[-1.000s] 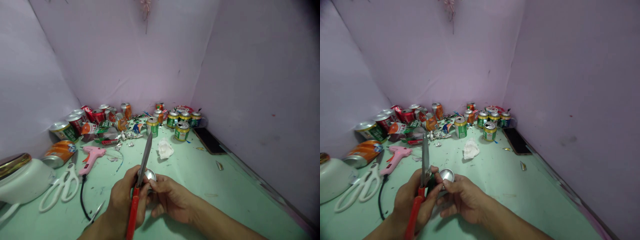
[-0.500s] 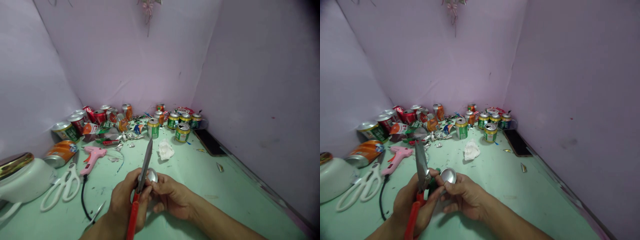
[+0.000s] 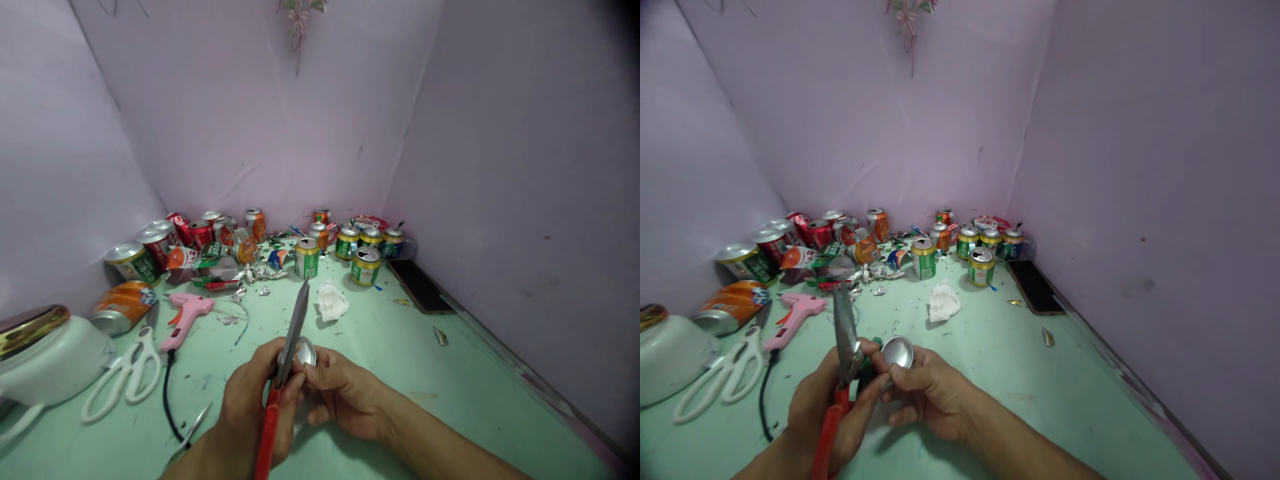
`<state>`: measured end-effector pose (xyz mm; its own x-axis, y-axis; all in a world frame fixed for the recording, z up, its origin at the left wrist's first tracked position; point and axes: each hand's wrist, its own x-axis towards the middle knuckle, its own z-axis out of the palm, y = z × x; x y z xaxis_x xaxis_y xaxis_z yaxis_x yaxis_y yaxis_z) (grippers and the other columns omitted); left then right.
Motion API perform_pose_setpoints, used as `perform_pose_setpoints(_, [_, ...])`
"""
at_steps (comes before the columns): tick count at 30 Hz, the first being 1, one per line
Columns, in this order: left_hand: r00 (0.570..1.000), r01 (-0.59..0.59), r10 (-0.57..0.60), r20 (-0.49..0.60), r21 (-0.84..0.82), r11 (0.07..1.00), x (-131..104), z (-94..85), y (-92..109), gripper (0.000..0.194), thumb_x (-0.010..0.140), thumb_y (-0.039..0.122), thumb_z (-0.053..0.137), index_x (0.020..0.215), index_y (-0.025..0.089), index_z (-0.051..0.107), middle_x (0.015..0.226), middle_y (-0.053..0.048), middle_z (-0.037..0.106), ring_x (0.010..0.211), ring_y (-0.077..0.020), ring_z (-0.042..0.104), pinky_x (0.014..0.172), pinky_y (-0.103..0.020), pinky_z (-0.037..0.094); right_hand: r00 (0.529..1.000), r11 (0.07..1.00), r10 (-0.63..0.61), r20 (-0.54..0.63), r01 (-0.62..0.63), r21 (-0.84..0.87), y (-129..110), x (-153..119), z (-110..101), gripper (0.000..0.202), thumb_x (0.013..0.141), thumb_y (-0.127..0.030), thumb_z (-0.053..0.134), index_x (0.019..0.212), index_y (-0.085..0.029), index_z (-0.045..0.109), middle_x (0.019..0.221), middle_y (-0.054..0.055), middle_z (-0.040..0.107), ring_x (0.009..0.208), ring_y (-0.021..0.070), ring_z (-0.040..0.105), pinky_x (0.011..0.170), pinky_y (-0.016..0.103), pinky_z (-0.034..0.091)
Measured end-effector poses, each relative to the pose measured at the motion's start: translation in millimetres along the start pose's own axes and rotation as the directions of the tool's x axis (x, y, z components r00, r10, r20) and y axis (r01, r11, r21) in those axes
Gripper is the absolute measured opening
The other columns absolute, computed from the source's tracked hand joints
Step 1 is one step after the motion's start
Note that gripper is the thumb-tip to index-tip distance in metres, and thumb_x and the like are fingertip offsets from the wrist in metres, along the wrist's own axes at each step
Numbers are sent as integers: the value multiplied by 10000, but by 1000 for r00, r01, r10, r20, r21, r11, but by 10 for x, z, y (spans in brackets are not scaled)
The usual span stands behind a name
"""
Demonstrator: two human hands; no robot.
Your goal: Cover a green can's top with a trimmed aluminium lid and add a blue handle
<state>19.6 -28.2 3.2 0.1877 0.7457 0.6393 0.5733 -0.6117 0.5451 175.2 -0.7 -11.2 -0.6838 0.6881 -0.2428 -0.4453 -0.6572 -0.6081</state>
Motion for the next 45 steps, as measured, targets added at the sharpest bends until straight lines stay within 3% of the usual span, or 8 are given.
perform_pose_setpoints(5, [1000,-1,0,-22,-28,1000,45,7,30,310,751,137,563,1029,242,476,715,54,648,546,-98,626,549,-185,519,1000,1000,13,-11,-13,8,13,-3,14,389,585,-257,803,877,-115,588,770,33,613,586,91,588,417,157,511])
perform_pose_setpoints(9, [985,162,-167,-33,-114,980,110,5,93,261,750,173,575,982,257,488,673,80,645,518,-92,616,502,-168,510,999,1000,-13,-50,13,2,11,1,49,381,602,-285,790,887,-128,592,729,18,603,565,89,578,409,165,512])
perform_pose_setpoints(16, [884,447,-467,2,-296,844,168,-66,86,233,751,286,581,944,236,463,668,50,623,546,-127,609,518,-227,502,961,992,-126,-246,118,-46,-107,4,52,347,614,-365,769,809,-146,582,756,0,599,537,88,584,413,187,513])
perform_pose_setpoints(22, [778,596,-610,149,-482,642,224,-23,64,335,716,321,623,976,226,434,643,62,588,506,-132,590,445,-228,490,958,983,-172,-227,151,-108,-118,-33,90,344,602,-346,782,784,-142,573,730,0,593,538,82,574,409,168,505])
perform_pose_setpoints(25, [751,626,-632,194,-516,585,249,4,74,373,683,310,655,969,215,436,604,73,582,471,-117,569,431,-213,477,970,982,-155,-185,130,-139,-87,-46,111,345,621,-350,771,810,-134,580,725,13,601,547,79,568,413,154,504])
perform_pose_setpoints(28, [751,629,-622,221,-525,573,255,10,75,375,680,305,660,968,213,438,594,75,579,480,-115,558,439,-211,473,976,980,-143,-166,116,-162,-56,-46,117,331,645,-341,758,840,-131,591,730,13,596,539,65,552,416,147,507])
perform_pose_setpoints(45, [819,567,-543,186,-409,715,192,2,52,311,723,234,624,978,231,445,634,84,560,525,-96,543,491,-194,457,976,974,-138,-166,103,-202,-1,-38,98,327,647,-339,757,853,-148,591,725,-8,550,539,68,550,408,153,506])
